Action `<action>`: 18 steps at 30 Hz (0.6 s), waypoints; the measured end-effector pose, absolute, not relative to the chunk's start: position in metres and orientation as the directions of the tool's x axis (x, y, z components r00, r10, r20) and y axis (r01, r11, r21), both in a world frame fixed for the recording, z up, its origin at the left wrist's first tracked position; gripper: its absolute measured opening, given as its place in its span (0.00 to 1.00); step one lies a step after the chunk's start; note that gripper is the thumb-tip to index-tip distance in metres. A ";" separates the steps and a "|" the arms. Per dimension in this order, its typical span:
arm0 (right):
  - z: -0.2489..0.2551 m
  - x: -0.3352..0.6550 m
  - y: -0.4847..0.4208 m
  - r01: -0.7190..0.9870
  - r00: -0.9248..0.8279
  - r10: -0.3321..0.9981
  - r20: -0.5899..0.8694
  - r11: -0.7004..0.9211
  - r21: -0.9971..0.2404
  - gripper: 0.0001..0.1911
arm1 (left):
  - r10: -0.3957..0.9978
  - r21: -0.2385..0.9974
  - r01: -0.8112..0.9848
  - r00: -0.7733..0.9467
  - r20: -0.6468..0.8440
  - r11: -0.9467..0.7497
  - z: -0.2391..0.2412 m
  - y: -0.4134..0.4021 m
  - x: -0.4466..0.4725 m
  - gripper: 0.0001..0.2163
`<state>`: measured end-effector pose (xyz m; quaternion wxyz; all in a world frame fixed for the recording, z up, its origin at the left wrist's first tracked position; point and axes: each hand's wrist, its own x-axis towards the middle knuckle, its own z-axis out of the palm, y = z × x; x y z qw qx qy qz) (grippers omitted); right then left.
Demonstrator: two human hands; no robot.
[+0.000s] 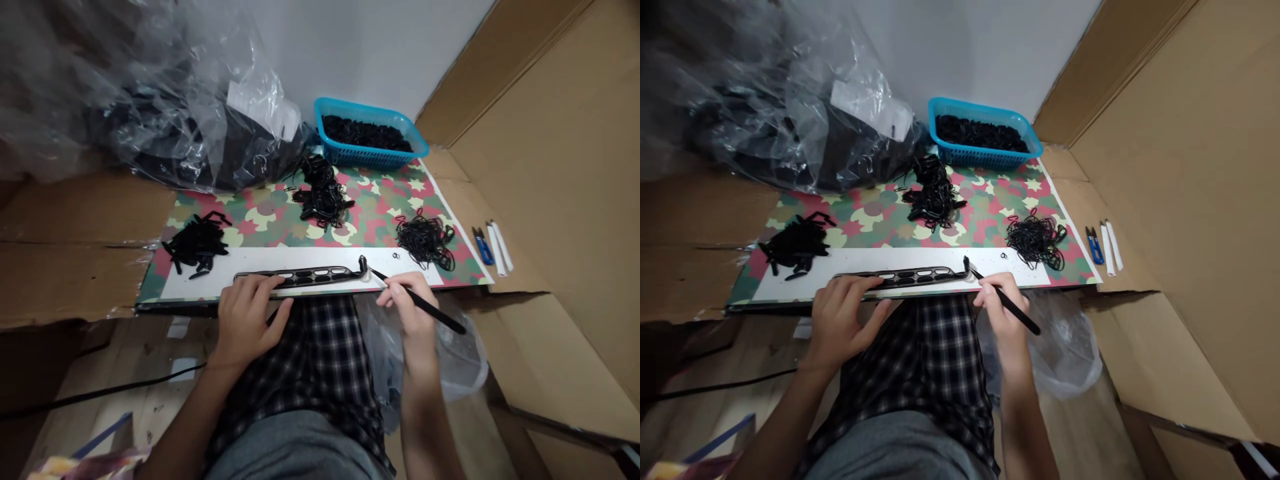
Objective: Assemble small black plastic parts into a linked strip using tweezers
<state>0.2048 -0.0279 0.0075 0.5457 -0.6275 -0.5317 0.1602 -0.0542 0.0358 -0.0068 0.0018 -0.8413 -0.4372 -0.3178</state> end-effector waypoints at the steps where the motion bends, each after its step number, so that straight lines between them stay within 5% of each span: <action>1: 0.005 0.209 -0.037 0.452 0.427 0.835 0.347 0.135 -0.882 0.07 | 0.733 0.270 0.738 0.418 0.537 -0.619 -0.007 0.036 -0.055 0.12; 8: 0.002 0.220 -0.061 0.375 0.618 0.682 0.391 0.182 -0.909 0.08 | 0.710 0.334 0.680 0.394 0.584 -0.653 -0.004 0.036 -0.051 0.13; 15: 0.017 0.200 -0.030 0.538 0.211 0.929 0.305 0.151 -0.829 0.07 | 0.690 0.313 0.639 0.504 0.519 -0.703 0.007 0.034 -0.007 0.15; 18: 0.015 0.201 -0.026 0.537 0.172 0.948 0.266 0.136 -0.832 0.09 | 0.702 0.308 0.644 0.543 0.461 -0.700 0.005 0.033 0.005 0.17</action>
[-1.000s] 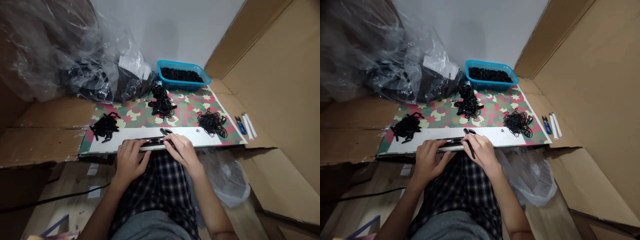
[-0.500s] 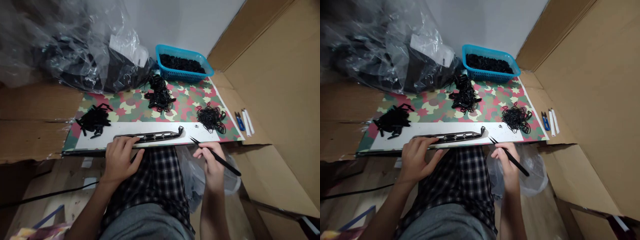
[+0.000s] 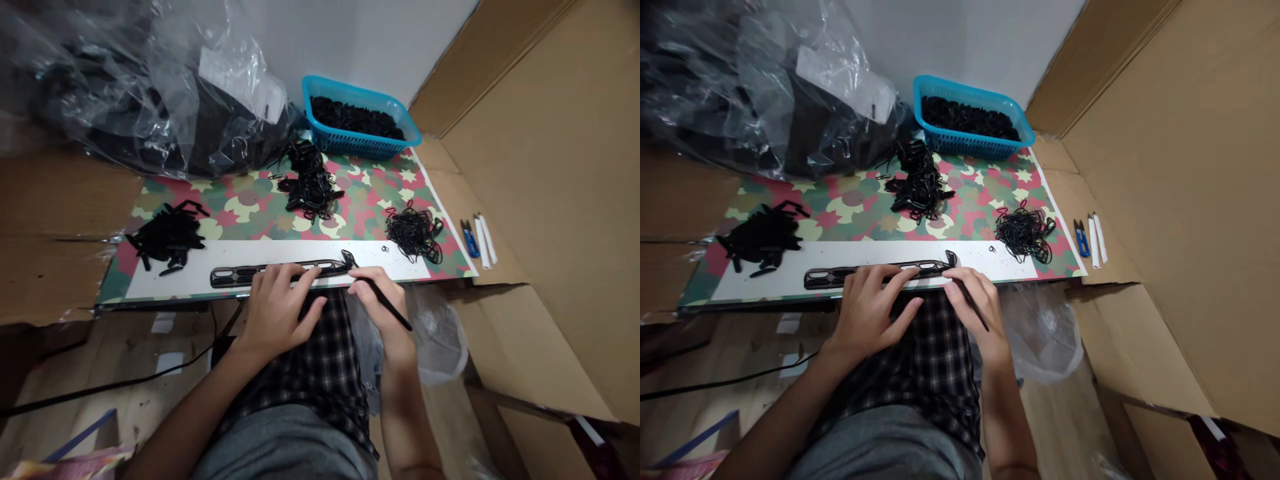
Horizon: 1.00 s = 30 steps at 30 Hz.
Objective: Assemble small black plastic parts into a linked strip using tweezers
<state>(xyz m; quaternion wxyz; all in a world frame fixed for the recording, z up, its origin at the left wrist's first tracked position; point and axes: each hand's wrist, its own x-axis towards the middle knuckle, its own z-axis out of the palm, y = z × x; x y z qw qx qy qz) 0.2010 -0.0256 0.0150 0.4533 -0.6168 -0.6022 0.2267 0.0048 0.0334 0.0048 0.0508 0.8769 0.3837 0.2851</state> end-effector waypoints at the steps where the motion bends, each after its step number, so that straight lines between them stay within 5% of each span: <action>1: 0.014 0.203 -0.026 0.534 0.169 0.942 0.291 0.160 -0.830 0.10 | 0.707 0.304 0.652 0.542 0.453 -0.695 0.003 0.033 0.006 0.18; 4: 0.011 0.205 -0.030 0.586 0.097 0.895 0.435 0.302 -0.752 0.10 | 0.708 0.286 0.668 0.528 0.468 -0.687 -0.002 0.032 0.005 0.17; 8: 0.014 0.195 -0.028 0.774 -0.150 0.812 0.564 0.451 -0.444 0.09 | 0.685 0.243 0.670 0.539 0.490 -0.701 -0.007 0.031 -0.001 0.18; 12: 0.019 0.187 -0.017 0.790 -0.428 0.707 0.563 0.595 -0.148 0.09 | 0.651 0.210 0.652 0.562 0.511 -0.728 -0.009 0.032 -0.004 0.19; 16: 0.022 0.191 -0.009 0.770 -0.540 0.679 0.497 0.637 -0.033 0.10 | 0.631 0.195 0.645 0.561 0.536 -0.739 -0.013 0.033 -0.005 0.19; 22: 0.018 0.193 -0.005 0.760 -0.519 0.663 0.540 0.647 -0.064 0.09 | 0.619 0.197 0.641 0.542 0.568 -0.742 -0.016 0.034 -0.004 0.18; 30: 0.007 0.190 -0.005 0.726 -0.249 0.671 0.699 0.607 -0.323 0.13 | 0.608 0.165 0.655 0.537 0.585 -0.737 -0.017 0.035 -0.004 0.16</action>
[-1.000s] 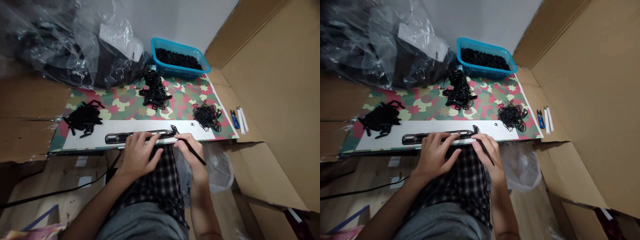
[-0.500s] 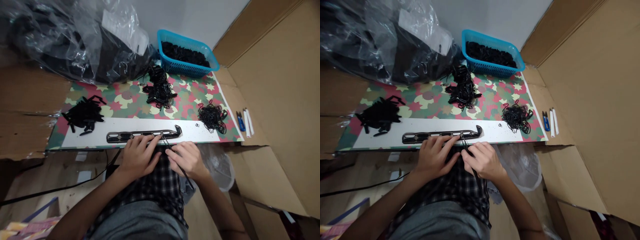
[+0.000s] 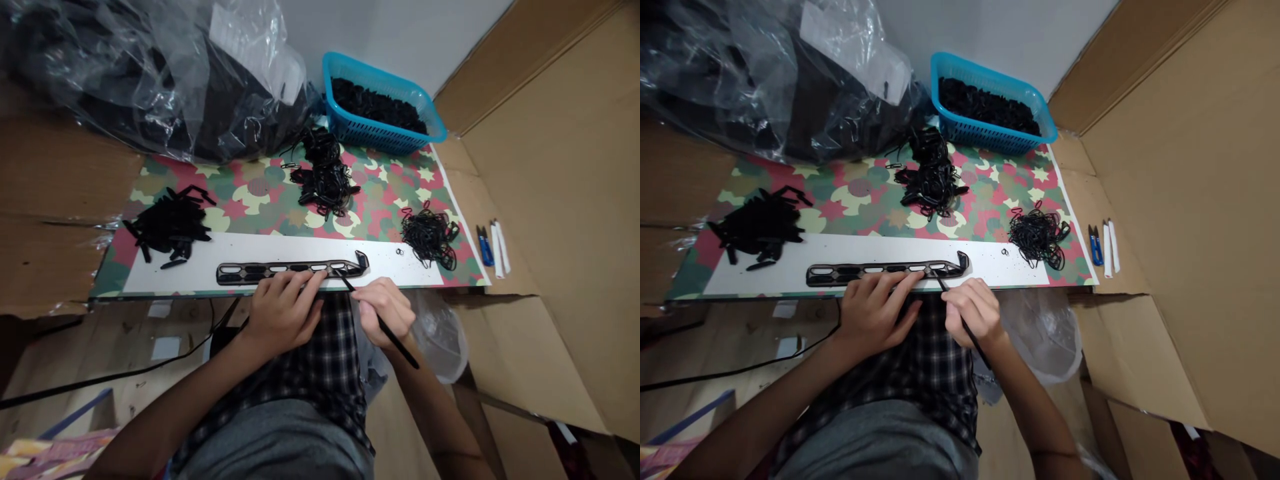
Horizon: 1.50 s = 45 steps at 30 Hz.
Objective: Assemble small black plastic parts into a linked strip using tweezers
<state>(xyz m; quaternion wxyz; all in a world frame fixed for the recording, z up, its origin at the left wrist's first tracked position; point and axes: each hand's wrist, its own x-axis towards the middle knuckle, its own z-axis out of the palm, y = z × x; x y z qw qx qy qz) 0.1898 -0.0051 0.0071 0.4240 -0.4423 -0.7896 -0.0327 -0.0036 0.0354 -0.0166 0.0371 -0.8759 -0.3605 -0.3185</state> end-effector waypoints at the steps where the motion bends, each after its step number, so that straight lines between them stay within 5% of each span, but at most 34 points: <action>1: 0.005 0.192 -0.005 0.726 -0.211 0.664 0.717 0.598 -0.340 0.13 | 0.605 0.161 0.655 0.537 0.588 -0.738 -0.017 0.035 -0.004 0.16; 6: -0.005 0.205 -0.005 0.745 -0.063 0.594 0.802 0.563 -0.359 0.14 | 0.600 0.156 0.652 0.542 0.588 -0.742 -0.017 0.035 -0.003 0.16; 13: -0.009 0.216 -0.007 0.790 -0.091 0.567 0.819 0.541 -0.287 0.13 | 0.605 0.144 0.666 0.538 0.586 -0.732 -0.016 0.036 -0.002 0.16; 22: 0.013 0.281 -0.020 0.952 0.203 0.411 0.889 0.128 -0.277 0.10 | 0.605 0.142 0.673 0.528 0.596 -0.726 -0.017 0.035 0.001 0.17; 29: 0.029 0.281 -0.021 0.917 0.251 0.709 0.659 0.044 -0.396 0.06 | 0.598 0.109 0.694 0.517 0.613 -0.712 -0.019 0.033 0.000 0.16; 37: 0.030 0.235 -0.011 0.735 0.086 0.903 0.420 0.227 -0.639 0.07 | 0.599 0.100 0.701 0.516 0.612 -0.706 -0.022 0.034 0.000 0.17; 40: 0.035 0.232 -0.007 0.775 -0.011 0.939 0.345 0.226 -0.590 0.07 | 0.600 0.099 0.700 0.521 0.607 -0.708 -0.022 0.034 0.000 0.16; 45: 0.041 0.246 -0.014 0.878 -0.037 0.906 0.422 0.231 -0.420 0.09 | 0.589 0.089 0.699 0.518 0.620 -0.709 -0.022 0.034 0.000 0.16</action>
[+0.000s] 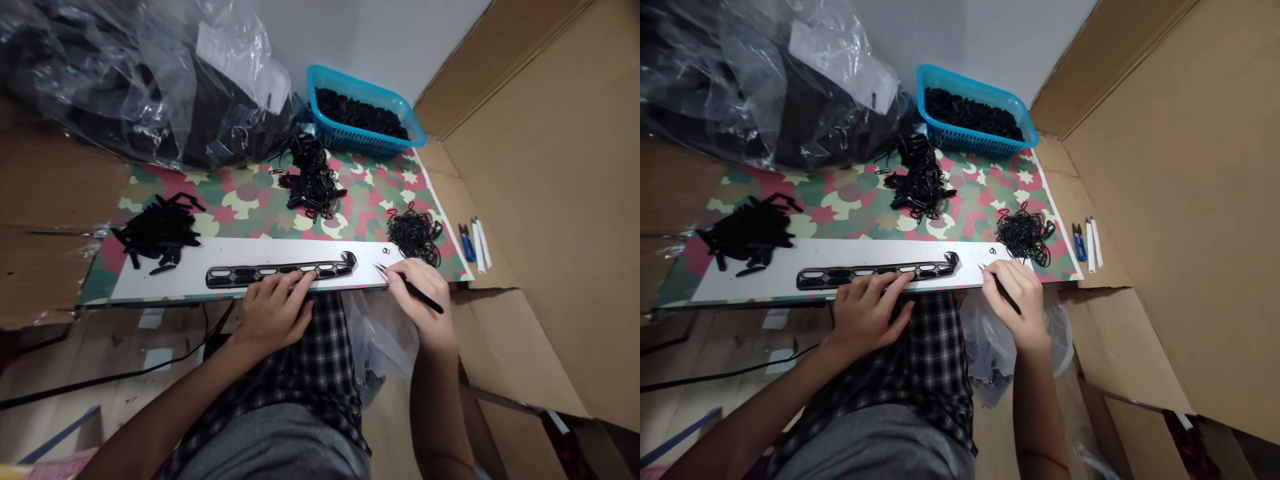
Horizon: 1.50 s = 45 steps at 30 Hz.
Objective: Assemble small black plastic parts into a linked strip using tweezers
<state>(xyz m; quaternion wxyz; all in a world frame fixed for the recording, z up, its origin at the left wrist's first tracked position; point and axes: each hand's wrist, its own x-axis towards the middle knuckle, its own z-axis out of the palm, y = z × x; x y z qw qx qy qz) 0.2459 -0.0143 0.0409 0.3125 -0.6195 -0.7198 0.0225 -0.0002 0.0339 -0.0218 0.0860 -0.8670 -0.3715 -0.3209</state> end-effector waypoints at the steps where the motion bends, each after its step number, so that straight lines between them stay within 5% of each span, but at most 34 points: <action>1: 0.042 0.247 -0.016 0.872 -0.016 0.902 0.431 0.223 -0.435 0.08 | 0.587 0.089 0.699 0.517 0.623 -0.709 -0.022 0.034 0.000 0.16; 9: 0.042 0.245 -0.011 0.674 0.136 0.962 0.238 0.086 -0.734 0.07 | 0.587 0.093 0.691 0.527 0.615 -0.717 -0.023 0.034 -0.001 0.16; 15: 0.027 0.230 -0.001 0.473 0.254 0.930 0.267 0.121 -0.873 0.06 | 0.628 0.142 0.699 0.509 0.589 -0.700 -0.020 0.032 0.000 0.17; 21: 0.026 0.223 0.017 0.578 0.086 0.939 0.332 0.225 -0.785 0.06 | 0.625 0.135 0.699 0.515 0.587 -0.703 -0.020 0.031 0.000 0.17; 26: 0.030 0.246 0.014 0.607 0.153 0.913 0.379 0.215 -0.765 0.07 | 0.624 0.142 0.692 0.517 0.587 -0.708 -0.022 0.031 -0.001 0.18; 35: 0.056 0.230 0.010 0.762 -0.222 0.955 0.199 0.297 -0.575 0.08 | 0.614 0.108 0.703 0.522 0.592 -0.703 -0.021 0.032 -0.001 0.17; 40: 0.059 0.237 0.000 0.869 -0.178 0.947 0.269 0.279 -0.408 0.09 | 0.614 0.118 0.697 0.523 0.592 -0.707 -0.022 0.032 -0.001 0.17; 45: 0.066 0.250 -0.018 0.844 -0.040 0.975 0.217 0.149 -0.515 0.09 | 0.604 0.094 0.706 0.520 0.604 -0.702 -0.020 0.032 -0.001 0.17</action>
